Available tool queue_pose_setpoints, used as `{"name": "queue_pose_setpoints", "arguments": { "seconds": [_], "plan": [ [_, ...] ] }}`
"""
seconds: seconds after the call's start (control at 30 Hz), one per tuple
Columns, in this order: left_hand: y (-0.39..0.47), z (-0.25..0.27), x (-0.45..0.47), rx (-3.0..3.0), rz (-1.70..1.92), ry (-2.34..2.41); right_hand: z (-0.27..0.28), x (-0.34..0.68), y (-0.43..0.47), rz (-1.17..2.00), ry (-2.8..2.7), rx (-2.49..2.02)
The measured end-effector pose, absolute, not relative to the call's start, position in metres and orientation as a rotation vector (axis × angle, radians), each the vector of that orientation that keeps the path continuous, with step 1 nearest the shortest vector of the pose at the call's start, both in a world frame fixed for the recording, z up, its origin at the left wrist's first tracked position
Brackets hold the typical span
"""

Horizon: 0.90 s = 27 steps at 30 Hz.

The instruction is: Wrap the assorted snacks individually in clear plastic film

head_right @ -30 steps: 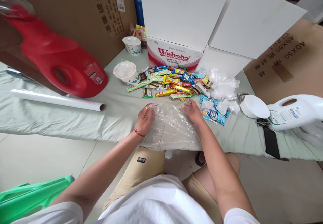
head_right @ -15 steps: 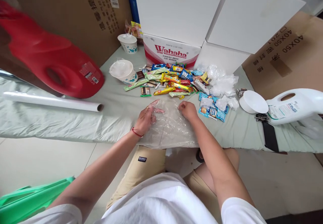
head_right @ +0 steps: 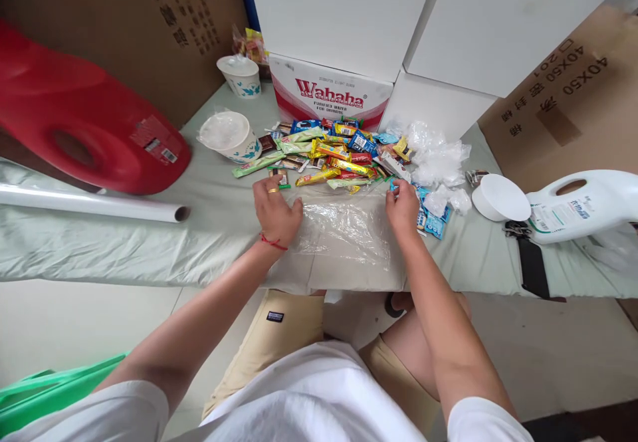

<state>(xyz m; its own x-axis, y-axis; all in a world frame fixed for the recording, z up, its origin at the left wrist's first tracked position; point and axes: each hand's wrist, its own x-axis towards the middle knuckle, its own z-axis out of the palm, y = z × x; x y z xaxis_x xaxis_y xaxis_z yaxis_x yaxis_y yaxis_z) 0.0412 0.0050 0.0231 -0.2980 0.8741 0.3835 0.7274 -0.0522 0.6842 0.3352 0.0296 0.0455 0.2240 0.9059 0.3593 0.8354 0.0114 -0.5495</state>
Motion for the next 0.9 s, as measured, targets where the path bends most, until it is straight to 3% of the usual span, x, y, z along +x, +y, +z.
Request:
{"name": "queue_pose_setpoints", "arguments": {
  "seconds": [0.07,0.27,0.4,0.53,0.63,0.73,0.83,0.9],
  "plan": [
    [-0.005,0.029,0.045,2.021,1.242,1.973,0.053,0.316,0.009,0.076,-1.778,-1.667],
    [-0.011,0.032,0.052,2.653,0.697,1.284,0.036,0.262,-0.076,0.375,-2.542,-1.100],
    [-0.012,0.022,0.041,2.548,0.527,1.473,0.012,0.267,-0.132,0.491,-2.656,-1.068],
    [-0.024,0.013,0.031,2.435,0.409,1.623,0.021,0.288,-0.158,0.657,-2.572,-0.926],
    [-0.035,0.008,0.032,2.423,0.350,1.660,0.044,0.308,-0.127,0.658,-2.371,-1.030],
    [-0.044,0.005,0.035,2.464,0.266,1.624,0.062,0.326,-0.054,0.360,-2.221,-1.378],
    [-0.051,0.005,0.035,2.523,0.223,1.534,0.067,0.332,0.033,0.126,-2.264,-1.567],
    [-0.054,0.007,0.033,2.548,0.217,1.493,0.064,0.327,0.082,0.133,-2.424,-1.578]
  ]
}}
